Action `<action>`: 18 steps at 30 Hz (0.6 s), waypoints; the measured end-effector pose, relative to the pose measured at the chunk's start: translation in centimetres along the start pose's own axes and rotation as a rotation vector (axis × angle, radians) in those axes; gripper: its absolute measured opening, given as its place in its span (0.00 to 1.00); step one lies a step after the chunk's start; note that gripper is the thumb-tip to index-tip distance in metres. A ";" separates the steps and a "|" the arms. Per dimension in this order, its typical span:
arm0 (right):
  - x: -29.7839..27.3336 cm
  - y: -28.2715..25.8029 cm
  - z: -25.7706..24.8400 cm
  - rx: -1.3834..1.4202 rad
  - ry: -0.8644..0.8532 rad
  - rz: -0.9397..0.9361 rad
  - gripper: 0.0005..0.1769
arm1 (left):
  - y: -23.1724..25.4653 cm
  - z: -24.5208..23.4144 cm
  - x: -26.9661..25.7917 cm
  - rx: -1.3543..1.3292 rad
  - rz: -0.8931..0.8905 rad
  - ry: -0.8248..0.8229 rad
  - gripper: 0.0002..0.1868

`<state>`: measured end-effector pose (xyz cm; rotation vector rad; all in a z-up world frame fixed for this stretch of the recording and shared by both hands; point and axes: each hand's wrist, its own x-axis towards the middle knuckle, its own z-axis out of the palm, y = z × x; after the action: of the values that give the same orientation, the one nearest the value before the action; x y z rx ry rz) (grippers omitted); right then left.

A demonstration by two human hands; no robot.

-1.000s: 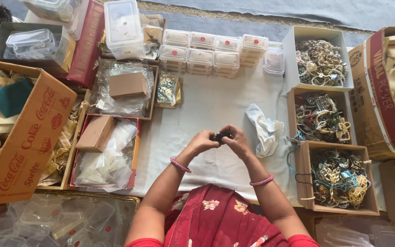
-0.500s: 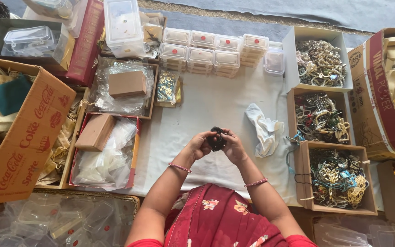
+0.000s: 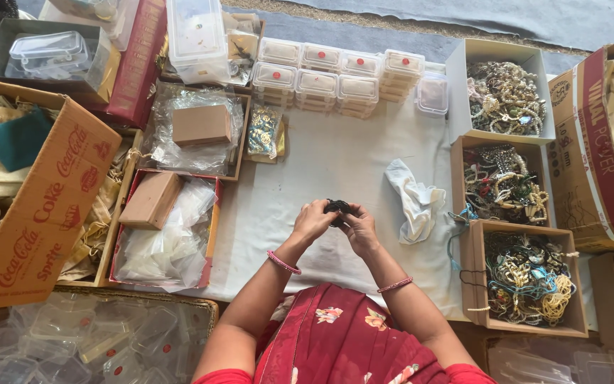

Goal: The person cleans a turquoise beaded necklace with a white cloth, then places it into a small plastic container. They then clean a black beaded necklace with the same cloth and place it into a plastic bag.

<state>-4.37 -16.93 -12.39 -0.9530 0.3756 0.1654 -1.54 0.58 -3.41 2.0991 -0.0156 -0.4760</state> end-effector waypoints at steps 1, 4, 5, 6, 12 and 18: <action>-0.3 0.0 0.0 0.000 0.001 0.001 0.13 | -0.2 0.6 0.1 0.000 -0.001 -0.001 0.20; -1.1 -0.3 1.2 0.029 0.020 0.130 0.10 | -0.7 1.2 0.5 0.172 0.049 0.037 0.21; -1.7 -0.8 2.1 0.028 0.028 0.172 0.11 | -0.8 1.2 0.7 0.193 0.033 0.032 0.21; -2.4 -1.2 2.9 0.023 0.035 0.217 0.12 | -0.8 1.2 0.7 0.211 0.013 0.026 0.22; -0.4 0.2 1.2 0.052 0.006 0.141 0.12 | -5.0 3.0 2.8 -0.033 -0.066 0.076 0.21; 1.0 1.9 0.8 -0.190 0.142 -0.005 0.13 | -7.0 2.8 4.5 -1.213 -0.475 -0.121 0.15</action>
<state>-3.87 -15.18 -13.81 -1.1564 0.4943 0.1304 0.49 1.25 -11.94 0.8602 0.5705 -0.6635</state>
